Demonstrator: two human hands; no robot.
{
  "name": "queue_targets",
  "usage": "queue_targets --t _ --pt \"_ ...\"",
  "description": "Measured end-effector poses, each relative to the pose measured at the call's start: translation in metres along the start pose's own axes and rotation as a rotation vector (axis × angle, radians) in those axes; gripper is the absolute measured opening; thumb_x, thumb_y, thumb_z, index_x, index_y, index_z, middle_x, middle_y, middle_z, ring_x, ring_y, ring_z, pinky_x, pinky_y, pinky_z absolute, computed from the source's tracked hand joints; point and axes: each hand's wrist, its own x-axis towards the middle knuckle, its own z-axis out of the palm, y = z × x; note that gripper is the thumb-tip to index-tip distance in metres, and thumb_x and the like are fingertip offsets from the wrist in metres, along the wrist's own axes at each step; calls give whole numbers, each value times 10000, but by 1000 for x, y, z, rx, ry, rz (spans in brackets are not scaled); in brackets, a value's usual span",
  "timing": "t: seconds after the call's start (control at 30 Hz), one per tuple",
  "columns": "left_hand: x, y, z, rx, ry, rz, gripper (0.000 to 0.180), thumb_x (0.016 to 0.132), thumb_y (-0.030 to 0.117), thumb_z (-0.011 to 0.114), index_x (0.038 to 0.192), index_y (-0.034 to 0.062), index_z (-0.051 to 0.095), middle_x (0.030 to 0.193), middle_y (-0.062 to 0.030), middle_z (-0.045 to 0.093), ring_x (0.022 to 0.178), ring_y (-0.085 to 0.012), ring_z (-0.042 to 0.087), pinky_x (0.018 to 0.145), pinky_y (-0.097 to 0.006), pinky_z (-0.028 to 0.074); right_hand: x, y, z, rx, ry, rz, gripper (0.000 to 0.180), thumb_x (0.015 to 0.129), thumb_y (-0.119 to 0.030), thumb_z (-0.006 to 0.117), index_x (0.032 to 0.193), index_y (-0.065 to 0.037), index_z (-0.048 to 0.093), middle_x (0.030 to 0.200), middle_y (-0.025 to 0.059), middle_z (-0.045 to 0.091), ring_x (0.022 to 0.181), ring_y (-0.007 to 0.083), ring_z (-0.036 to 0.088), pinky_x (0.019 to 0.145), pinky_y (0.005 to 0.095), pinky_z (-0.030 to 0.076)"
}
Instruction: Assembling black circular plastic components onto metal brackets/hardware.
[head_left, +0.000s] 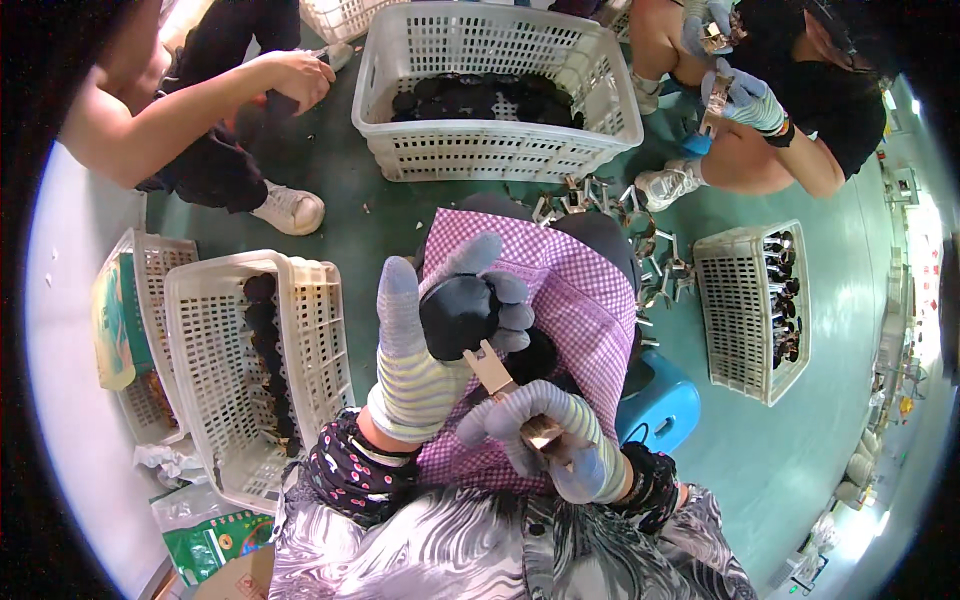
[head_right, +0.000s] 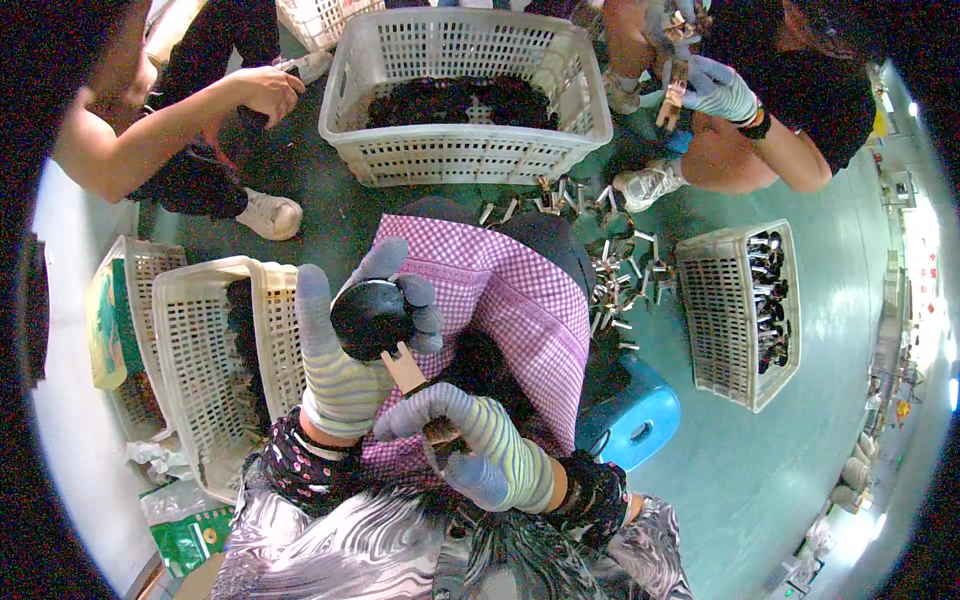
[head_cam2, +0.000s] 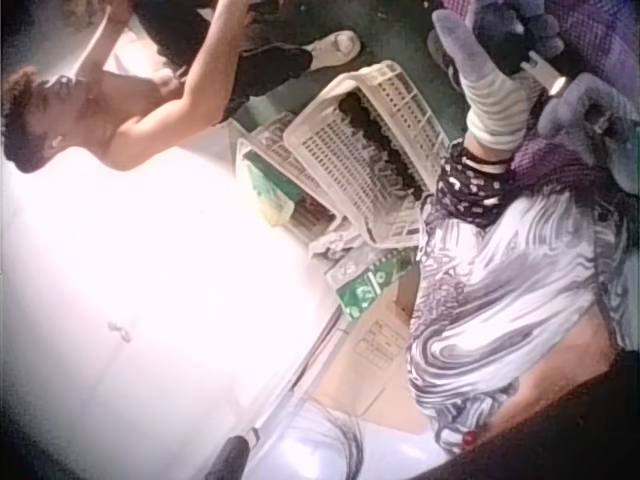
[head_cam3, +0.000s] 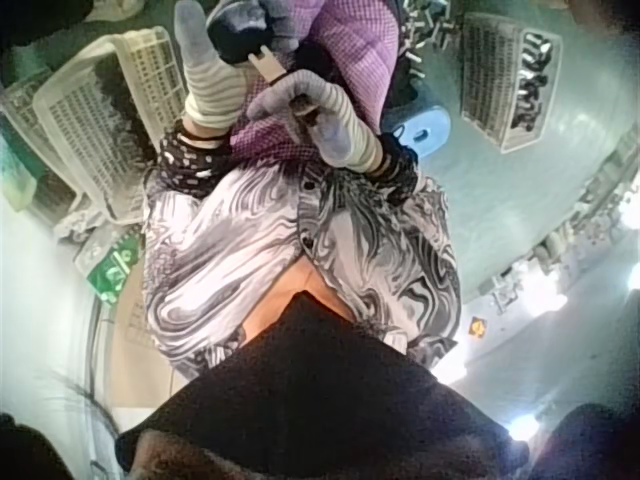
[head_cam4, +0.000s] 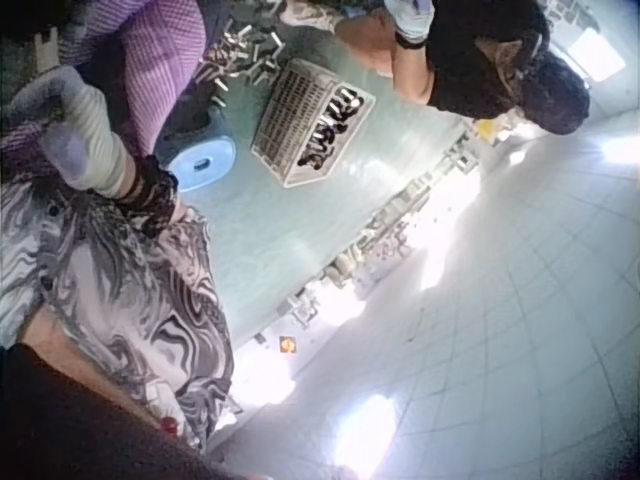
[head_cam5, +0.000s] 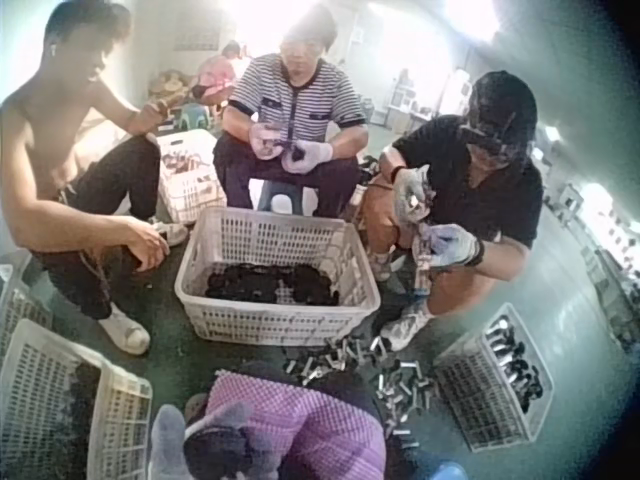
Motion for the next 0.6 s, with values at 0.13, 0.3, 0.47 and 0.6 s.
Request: queue_targets --t 0.13,0.3,0.47,0.6 --pt "1 1 -1 51 -4 46 778 808 728 317 1200 88 523 890 -97 628 713 -210 611 608 -314 512 0 2 2 86 -7 32 737 807 -706 382 1080 -33 512 1028 218 598 478 24 380 490 157 347" --pt "4 1 0 23 6 29 790 807 732 311 1167 70 549 883 -99 632 701 -208 612 598 -313 510 2 4 4 148 53 81 661 853 -652 364 1042 -39 525 996 219 604 476 34 387 470 171 335" --pt "7 2 -3 193 -88 -20 799 810 722 339 1145 29 553 966 -110 613 805 -198 586 733 -315 489 9 3 0 107 82 111 607 871 -625 358 926 -45 529 881 164 619 472 54 400 453 187 330" --pt "4 4 -7 271 -90 3 786 832 700 320 1105 10 579 952 -119 624 796 -196 587 735 -313 487 18 1 -3 57 166 275 556 911 -530 385 758 -41 599 599 18 541 470 77 425 456 222 341"
